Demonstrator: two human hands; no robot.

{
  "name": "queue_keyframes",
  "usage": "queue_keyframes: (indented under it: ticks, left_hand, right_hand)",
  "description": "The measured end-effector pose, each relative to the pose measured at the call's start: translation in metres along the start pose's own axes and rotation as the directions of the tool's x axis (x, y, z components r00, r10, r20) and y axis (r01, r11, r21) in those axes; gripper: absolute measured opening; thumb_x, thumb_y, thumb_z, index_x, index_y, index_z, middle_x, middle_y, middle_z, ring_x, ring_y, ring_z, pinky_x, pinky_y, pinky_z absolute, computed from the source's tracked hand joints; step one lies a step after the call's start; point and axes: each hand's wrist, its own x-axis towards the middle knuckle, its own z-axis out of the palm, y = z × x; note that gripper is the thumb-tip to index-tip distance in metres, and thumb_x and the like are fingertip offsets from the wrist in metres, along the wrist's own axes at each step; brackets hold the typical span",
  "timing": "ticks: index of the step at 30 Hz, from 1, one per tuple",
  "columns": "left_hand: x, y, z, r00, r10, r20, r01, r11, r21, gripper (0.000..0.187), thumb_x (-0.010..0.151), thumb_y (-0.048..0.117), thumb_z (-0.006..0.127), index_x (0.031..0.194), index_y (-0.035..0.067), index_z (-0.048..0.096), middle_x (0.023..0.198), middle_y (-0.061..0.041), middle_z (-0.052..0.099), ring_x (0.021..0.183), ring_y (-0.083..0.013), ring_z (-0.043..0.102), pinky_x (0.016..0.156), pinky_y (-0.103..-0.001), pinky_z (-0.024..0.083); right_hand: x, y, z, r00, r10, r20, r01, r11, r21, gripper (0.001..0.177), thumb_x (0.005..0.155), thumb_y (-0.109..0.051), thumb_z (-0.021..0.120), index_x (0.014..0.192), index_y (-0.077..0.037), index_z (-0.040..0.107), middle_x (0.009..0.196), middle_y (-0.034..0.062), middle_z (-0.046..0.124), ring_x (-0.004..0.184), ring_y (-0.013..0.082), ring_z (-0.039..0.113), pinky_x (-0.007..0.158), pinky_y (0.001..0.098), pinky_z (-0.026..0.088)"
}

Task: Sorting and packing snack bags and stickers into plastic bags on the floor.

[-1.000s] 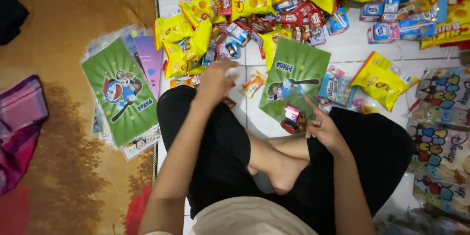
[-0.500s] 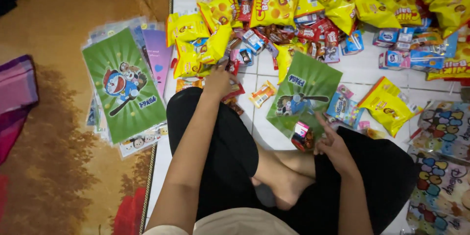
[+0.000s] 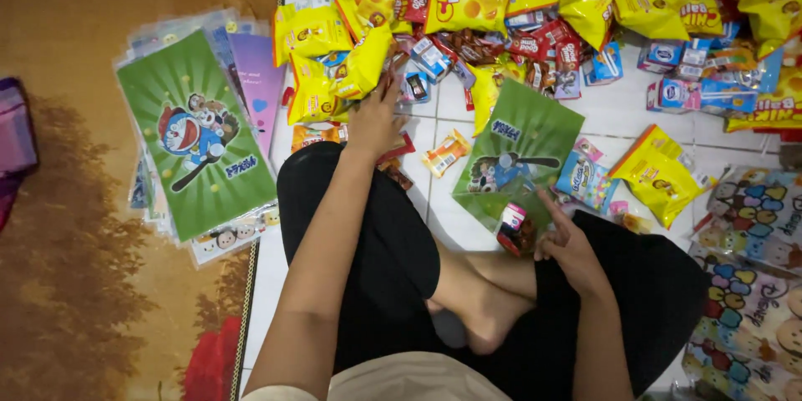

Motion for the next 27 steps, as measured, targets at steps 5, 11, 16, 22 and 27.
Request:
queue_keyframes:
  ticks: [5,11,16,22,27]
  left_hand:
    - [0.02,-0.018,0.011,0.904,-0.074,-0.422,-0.138,0.883,-0.449,0.021,0.095,0.025,0.071,0.116,0.021,0.068,0.116,-0.003,0.063,0.116,-0.0295,0.065,0.1,-0.044,0.052]
    - [0.016,-0.03,-0.001,0.758,-0.41,-0.507,0.162,0.872,-0.462,0.03,0.092,0.0,0.064,0.113,0.02,0.059,0.12,-0.008,0.056,0.109,-0.0407,0.065,0.093,-0.055,0.054]
    - [0.012,-0.022,-0.013,0.749,-0.491,-0.444,0.258,0.834,-0.487,0.059,0.085,-0.013,0.067,0.138,0.011,0.058,0.148,-0.016,0.042,0.119,-0.0472,0.062,0.096,-0.063,0.051]
    - [0.033,-0.039,0.007,0.756,-0.388,-0.527,0.265,0.918,-0.296,0.051,0.082,0.0,0.078,0.13,0.014,0.069,0.15,-0.013,0.04,0.122,-0.0441,0.056,0.087,-0.063,0.056]
    - [0.084,-0.049,0.029,0.807,-0.023,-0.59,-0.019,0.998,-0.065,0.031,0.09,0.004,0.066,0.114,0.021,0.075,0.119,-0.005,0.065,0.108,-0.0337,0.064,0.08,-0.052,0.057]
  right_hand:
    - [0.002,0.029,-0.014,0.998,0.055,-0.025,-0.055,0.998,0.002,0.095,0.076,0.017,0.049,0.164,-0.016,0.035,0.075,0.0156,0.068,0.058,0.0242,0.066,0.056,0.0294,0.048]
    - [0.001,0.012,-0.005,0.999,0.04,0.003,-0.04,0.999,0.01,0.095,0.078,0.017,0.048,0.165,-0.014,0.028,0.073,0.0121,0.064,0.057,0.0197,0.064,0.057,0.0264,0.046]
    - [-0.001,-0.024,0.012,1.0,0.016,0.012,-0.016,1.0,0.025,0.098,0.074,0.017,0.046,0.165,-0.013,0.028,0.074,0.0098,0.066,0.057,0.0178,0.066,0.057,0.0246,0.046]
    - [0.004,0.02,-0.009,1.0,0.012,-0.001,-0.012,1.0,0.003,0.099,0.072,0.018,0.046,0.165,-0.013,0.028,0.075,0.011,0.067,0.056,0.0184,0.064,0.056,0.0254,0.046]
    - [0.0,0.017,-0.006,0.999,-0.016,-0.029,0.016,1.0,-0.001,0.1,0.071,0.019,0.046,0.164,-0.014,0.032,0.091,0.0098,0.071,0.057,0.0168,0.065,0.055,0.0238,0.049]
